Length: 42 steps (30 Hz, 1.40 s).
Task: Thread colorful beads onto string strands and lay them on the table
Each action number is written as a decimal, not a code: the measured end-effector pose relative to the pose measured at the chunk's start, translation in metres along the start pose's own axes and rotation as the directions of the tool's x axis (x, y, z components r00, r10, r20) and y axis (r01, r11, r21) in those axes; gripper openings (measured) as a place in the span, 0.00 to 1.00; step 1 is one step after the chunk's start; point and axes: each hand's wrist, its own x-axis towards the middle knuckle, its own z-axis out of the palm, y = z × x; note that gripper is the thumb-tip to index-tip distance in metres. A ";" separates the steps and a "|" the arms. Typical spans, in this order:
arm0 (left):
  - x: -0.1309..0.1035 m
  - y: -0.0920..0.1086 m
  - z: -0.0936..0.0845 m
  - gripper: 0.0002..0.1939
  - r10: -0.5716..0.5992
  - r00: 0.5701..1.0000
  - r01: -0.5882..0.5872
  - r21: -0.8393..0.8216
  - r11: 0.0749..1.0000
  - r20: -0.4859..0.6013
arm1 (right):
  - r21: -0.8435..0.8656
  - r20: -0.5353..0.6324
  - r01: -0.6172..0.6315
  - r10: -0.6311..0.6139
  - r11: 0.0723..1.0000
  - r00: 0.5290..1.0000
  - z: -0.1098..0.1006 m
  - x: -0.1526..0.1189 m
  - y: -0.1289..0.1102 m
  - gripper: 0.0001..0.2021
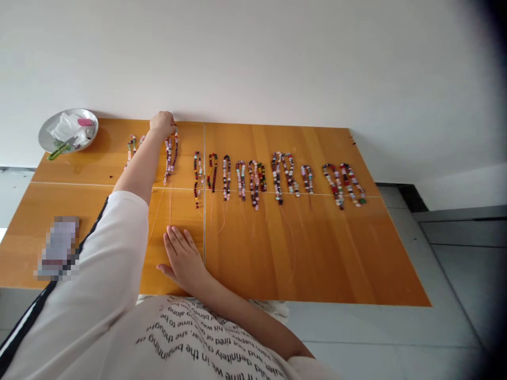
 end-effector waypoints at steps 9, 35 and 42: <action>0.003 0.007 0.014 0.16 0.142 0.990 -0.141 -0.059 0.988 0.006 | -0.035 -0.053 -0.030 0.028 0.999 0.998 0.011 -0.010 -0.007 0.33; -0.043 0.035 0.001 0.25 0.235 0.972 -0.235 -0.002 0.972 -0.028 | 0.059 -0.141 0.017 -0.008 0.998 0.990 -0.008 -0.028 0.002 0.24; -0.088 0.048 0.007 0.20 0.429 0.901 -0.431 0.034 0.902 0.059 | 0.102 -0.242 -0.327 0.342 0.940 0.908 -0.037 -0.018 0.059 0.20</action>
